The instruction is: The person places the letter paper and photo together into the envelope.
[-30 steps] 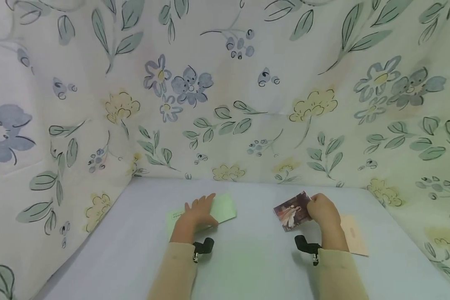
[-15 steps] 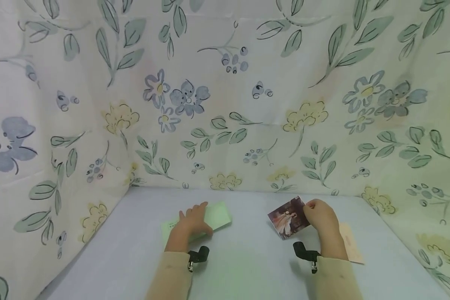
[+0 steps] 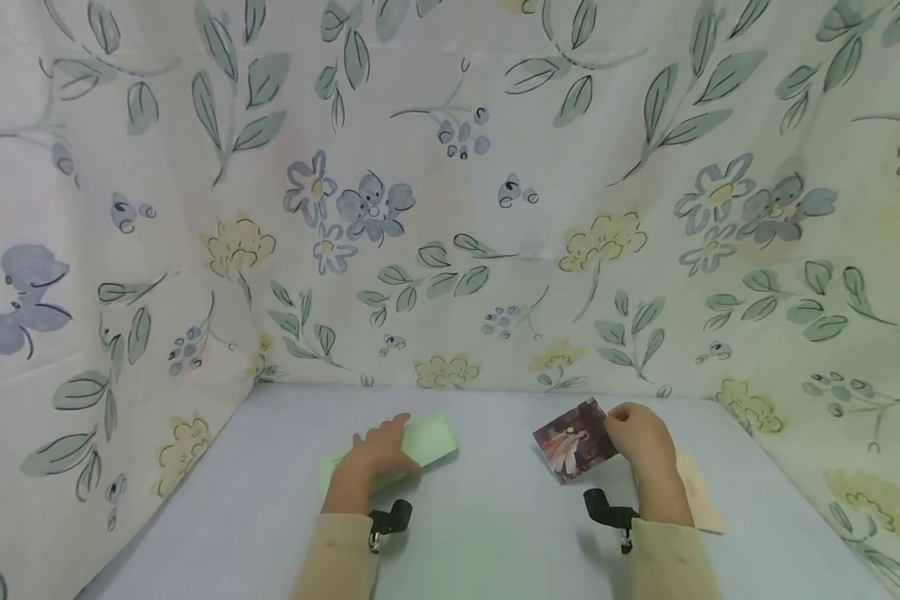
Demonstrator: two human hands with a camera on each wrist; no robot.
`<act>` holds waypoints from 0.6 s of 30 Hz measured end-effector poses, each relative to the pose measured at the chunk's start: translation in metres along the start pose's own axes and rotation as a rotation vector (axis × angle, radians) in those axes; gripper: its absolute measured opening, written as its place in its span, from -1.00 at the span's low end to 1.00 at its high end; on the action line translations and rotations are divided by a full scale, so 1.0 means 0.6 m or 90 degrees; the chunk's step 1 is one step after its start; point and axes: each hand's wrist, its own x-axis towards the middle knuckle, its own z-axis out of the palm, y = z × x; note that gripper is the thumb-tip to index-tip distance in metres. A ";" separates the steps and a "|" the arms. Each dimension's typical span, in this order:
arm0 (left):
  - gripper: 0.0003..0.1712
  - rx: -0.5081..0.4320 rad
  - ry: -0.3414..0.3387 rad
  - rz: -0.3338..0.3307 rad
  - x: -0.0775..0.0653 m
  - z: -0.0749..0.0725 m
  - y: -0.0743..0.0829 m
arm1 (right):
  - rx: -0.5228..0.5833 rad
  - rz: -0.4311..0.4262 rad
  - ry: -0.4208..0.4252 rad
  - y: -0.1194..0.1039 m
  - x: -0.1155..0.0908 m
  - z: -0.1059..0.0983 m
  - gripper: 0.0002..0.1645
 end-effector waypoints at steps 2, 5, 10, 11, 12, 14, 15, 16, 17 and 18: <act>0.17 -0.007 -0.001 -0.002 -0.002 -0.002 0.002 | 0.007 -0.005 -0.001 0.000 -0.001 -0.001 -0.63; 0.17 -0.014 -0.002 -0.005 -0.006 -0.003 0.004 | 0.018 -0.012 -0.005 -0.002 -0.001 -0.002 -0.63; 0.16 -0.018 0.005 -0.003 -0.007 -0.004 0.002 | 0.034 -0.014 -0.002 -0.008 0.000 -0.004 -0.64; 0.16 -0.017 0.007 -0.002 -0.007 -0.004 0.002 | 0.037 -0.011 -0.003 -0.009 0.000 -0.005 -0.64; 0.16 -0.018 0.007 -0.001 -0.007 -0.004 0.002 | 0.038 -0.007 -0.002 -0.010 -0.001 -0.004 -0.65; 0.15 -0.020 0.006 0.003 -0.006 -0.003 0.001 | 0.042 -0.001 0.000 -0.012 -0.002 -0.005 -0.64; 0.14 -0.021 0.004 0.005 -0.005 -0.003 0.002 | 0.043 0.002 0.002 -0.012 -0.002 -0.005 -0.64; 0.14 -0.022 0.002 0.007 -0.004 -0.003 0.002 | 0.045 0.006 0.004 -0.012 -0.002 -0.004 -0.64; 0.13 -0.022 0.000 0.009 -0.004 -0.003 0.002 | 0.046 0.009 0.004 -0.013 -0.003 -0.003 -0.64; 0.12 -0.024 0.000 0.012 -0.003 -0.003 0.002 | 0.047 0.010 0.004 -0.013 -0.004 -0.003 -0.64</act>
